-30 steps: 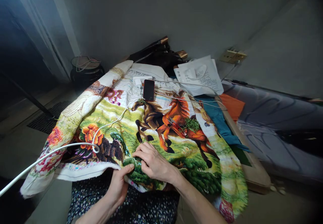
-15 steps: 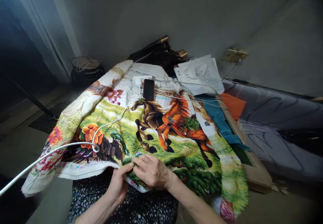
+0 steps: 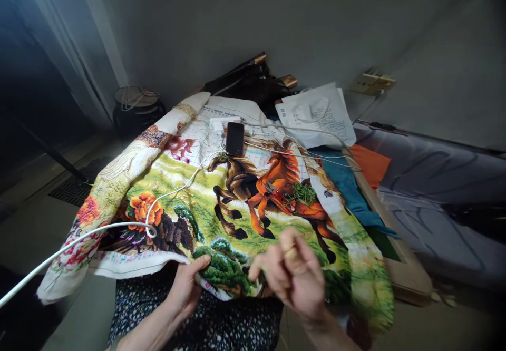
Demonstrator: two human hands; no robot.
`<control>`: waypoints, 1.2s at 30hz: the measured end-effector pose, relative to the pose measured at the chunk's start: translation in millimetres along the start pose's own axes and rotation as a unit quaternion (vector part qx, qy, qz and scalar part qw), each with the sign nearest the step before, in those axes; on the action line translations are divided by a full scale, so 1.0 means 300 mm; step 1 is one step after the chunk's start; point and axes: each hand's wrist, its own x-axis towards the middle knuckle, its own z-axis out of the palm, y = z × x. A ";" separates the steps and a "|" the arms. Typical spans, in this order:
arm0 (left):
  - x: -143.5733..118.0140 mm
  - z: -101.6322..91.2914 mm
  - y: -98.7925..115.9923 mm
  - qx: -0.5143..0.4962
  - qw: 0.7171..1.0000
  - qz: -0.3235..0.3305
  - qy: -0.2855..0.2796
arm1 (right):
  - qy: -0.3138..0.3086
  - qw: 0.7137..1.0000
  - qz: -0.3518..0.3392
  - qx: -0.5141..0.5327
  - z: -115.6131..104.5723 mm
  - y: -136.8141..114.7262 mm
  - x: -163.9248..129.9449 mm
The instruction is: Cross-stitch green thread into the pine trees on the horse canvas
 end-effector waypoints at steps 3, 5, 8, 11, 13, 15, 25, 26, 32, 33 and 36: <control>-0.002 0.001 -0.002 -0.001 1.000 0.008 0.008 | 0.118 0.988 -0.087 -0.038 -0.035 -0.065 0.041; -0.006 0.005 -0.001 0.001 1.000 0.020 0.011 | 0.134 0.978 -0.092 -0.133 -0.061 -0.049 0.065; -0.013 0.014 0.004 0.003 0.999 0.041 0.019 | 0.015 0.950 -0.007 -0.312 -0.071 0.024 0.080; -0.019 0.020 0.009 0.003 0.998 0.054 0.017 | -0.183 0.875 0.023 -0.448 -0.046 0.088 0.083; -0.022 0.024 0.012 0.003 0.998 0.060 0.016 | -0.268 0.813 -0.004 -0.517 -0.025 0.110 0.086; -0.025 0.028 0.015 0.004 0.998 0.062 0.022 | -0.301 0.772 -0.023 -0.559 -0.013 0.119 0.092; -0.015 0.014 0.004 0.005 0.997 0.074 0.027 | -0.330 0.726 -0.026 -0.603 -0.008 0.116 0.109; -0.013 0.011 0.001 0.003 0.997 0.078 0.026 | -0.333 0.715 -0.024 -0.615 -0.004 0.112 0.111; 0.001 -0.002 -0.013 0.003 0.995 0.096 0.020 | -0.363 0.618 -0.011 -0.697 0.045 0.076 0.113; 0.003 -0.004 -0.014 0.005 0.995 0.098 0.018 | -0.368 0.603 -0.010 -0.707 0.053 0.072 0.112; 0.006 -0.005 -0.013 0.019 0.995 0.100 0.014 | -0.380 0.576 -0.015 -0.724 0.067 0.067 0.118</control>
